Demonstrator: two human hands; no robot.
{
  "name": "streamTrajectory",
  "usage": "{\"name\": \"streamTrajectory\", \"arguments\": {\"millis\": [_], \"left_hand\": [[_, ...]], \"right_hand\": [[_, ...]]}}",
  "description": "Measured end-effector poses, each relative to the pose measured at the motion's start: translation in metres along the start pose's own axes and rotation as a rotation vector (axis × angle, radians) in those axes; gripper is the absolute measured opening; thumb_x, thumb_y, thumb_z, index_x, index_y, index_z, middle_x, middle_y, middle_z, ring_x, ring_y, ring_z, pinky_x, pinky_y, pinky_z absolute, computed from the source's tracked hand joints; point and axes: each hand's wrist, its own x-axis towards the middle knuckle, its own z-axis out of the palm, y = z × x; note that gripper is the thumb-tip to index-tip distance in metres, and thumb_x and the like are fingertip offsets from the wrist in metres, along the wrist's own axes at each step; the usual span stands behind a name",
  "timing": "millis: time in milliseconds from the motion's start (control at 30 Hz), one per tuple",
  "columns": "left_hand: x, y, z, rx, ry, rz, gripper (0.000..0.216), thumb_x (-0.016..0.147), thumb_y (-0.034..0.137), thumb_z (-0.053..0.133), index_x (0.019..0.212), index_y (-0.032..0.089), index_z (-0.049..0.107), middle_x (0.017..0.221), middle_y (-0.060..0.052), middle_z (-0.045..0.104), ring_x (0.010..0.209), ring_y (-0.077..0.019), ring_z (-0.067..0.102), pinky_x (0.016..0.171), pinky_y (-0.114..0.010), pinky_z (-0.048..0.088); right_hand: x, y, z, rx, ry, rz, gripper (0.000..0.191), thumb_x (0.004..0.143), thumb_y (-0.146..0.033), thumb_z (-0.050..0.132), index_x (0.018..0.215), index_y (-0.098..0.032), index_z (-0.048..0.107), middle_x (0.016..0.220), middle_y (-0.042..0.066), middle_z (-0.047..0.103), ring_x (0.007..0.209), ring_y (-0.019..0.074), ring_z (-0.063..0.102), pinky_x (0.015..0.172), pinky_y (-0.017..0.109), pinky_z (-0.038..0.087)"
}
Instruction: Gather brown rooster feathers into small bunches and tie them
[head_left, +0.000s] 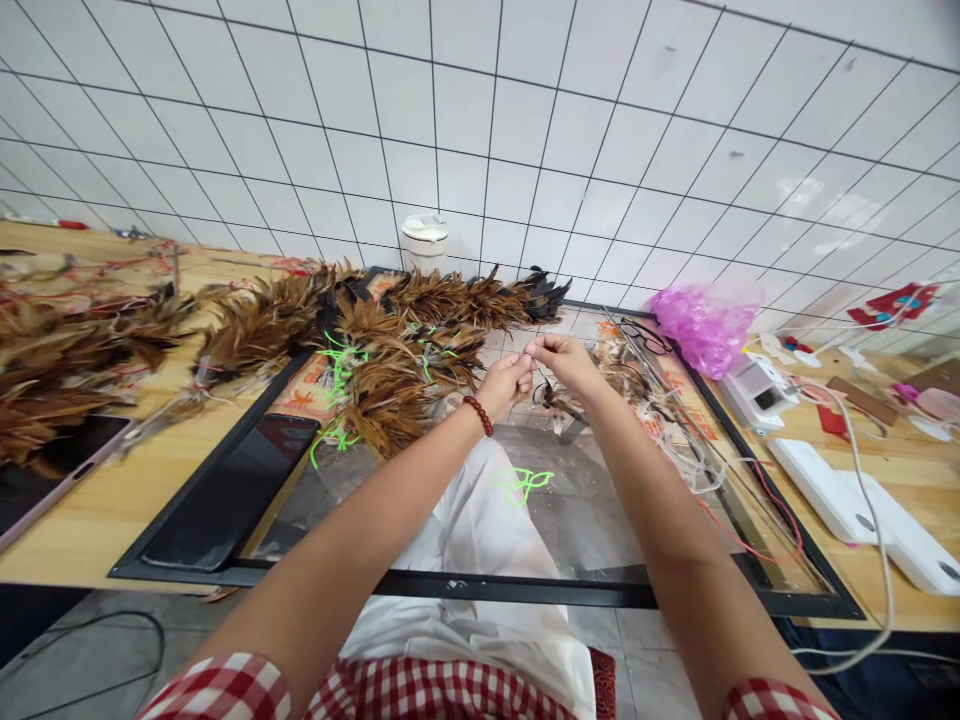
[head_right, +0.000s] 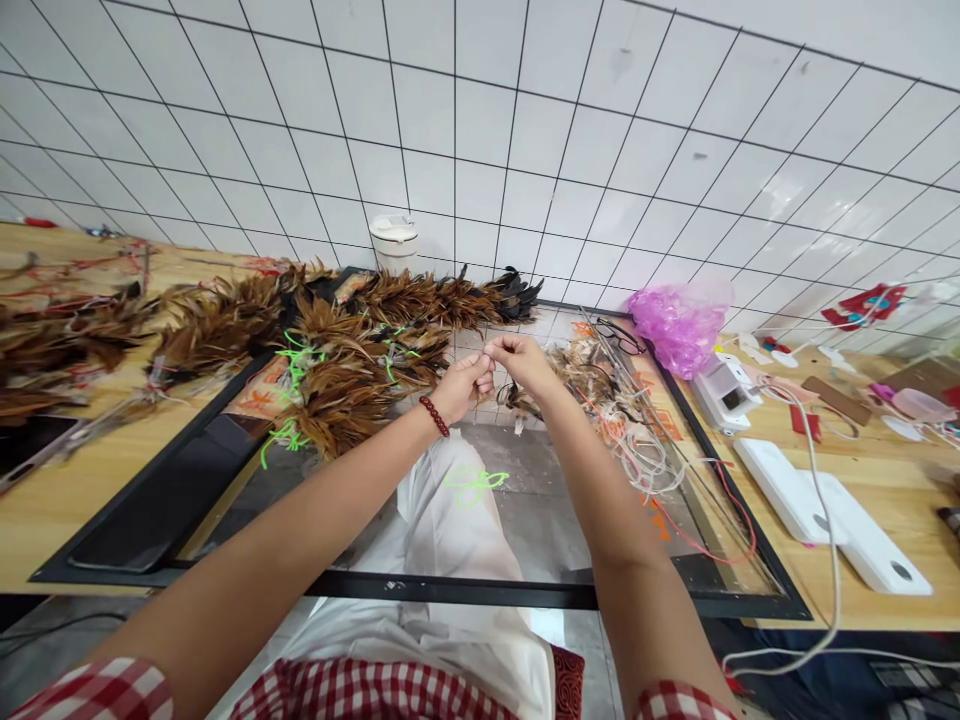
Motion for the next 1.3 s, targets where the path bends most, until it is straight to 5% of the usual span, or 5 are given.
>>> {"name": "streamTrajectory", "arguments": {"millis": [133,300,500,800,1300], "left_hand": [[0.004,0.003,-0.003,-0.002,0.163,0.176,0.029,0.086,0.033,0.062,0.066,0.016,0.051,0.048,0.008,0.032,0.043,-0.0043,0.032,0.048,-0.016,0.034],[0.007,0.005,-0.008,-0.040,0.263,0.231,0.032,0.085,0.039,0.063,0.066,0.017,0.050,0.048,0.007,0.033,0.043,-0.0048,0.033,0.049,-0.018,0.036],[0.009,0.004,-0.010,-0.072,0.305,0.219,0.031,0.084,0.039,0.064,0.066,0.017,0.051,0.047,0.008,0.032,0.043,-0.0054,0.034,0.049,-0.020,0.036],[0.008,0.005,-0.011,-0.093,0.281,0.218,0.032,0.085,0.037,0.064,0.066,0.016,0.049,0.049,0.007,0.037,0.044,-0.0047,0.037,0.049,-0.019,0.035],[0.009,0.005,-0.010,-0.094,0.273,0.209,0.030,0.082,0.036,0.068,0.066,0.015,0.053,0.051,0.006,0.041,0.045,-0.0043,0.038,0.049,-0.018,0.036]], "right_hand": [[-0.001,-0.001,-0.009,-0.349,0.036,-0.065,0.011,0.072,-0.027,0.064,0.074,-0.017,0.068,0.072,0.001,0.063,0.067,0.0136,0.052,0.068,0.028,0.040],[-0.006,0.000,-0.014,-0.671,-0.449,-0.125,0.016,0.065,-0.014,0.071,0.079,-0.021,0.076,0.079,0.002,0.066,0.071,0.0152,0.056,0.069,0.026,0.040],[-0.007,0.006,-0.001,-0.782,-0.577,-0.143,0.013,0.066,-0.007,0.065,0.069,-0.017,0.072,0.080,0.004,0.062,0.073,0.0148,0.055,0.070,0.024,0.039],[-0.001,0.002,-0.007,-0.309,-0.153,-0.071,0.008,0.079,-0.025,0.052,0.074,-0.019,0.052,0.066,-0.001,0.058,0.064,0.0131,0.052,0.066,0.027,0.040],[0.003,0.004,0.009,0.218,0.144,0.079,0.044,0.052,-0.044,0.081,0.077,-0.020,0.054,0.061,-0.005,0.056,0.053,0.0091,0.050,0.054,0.025,0.042]]}}
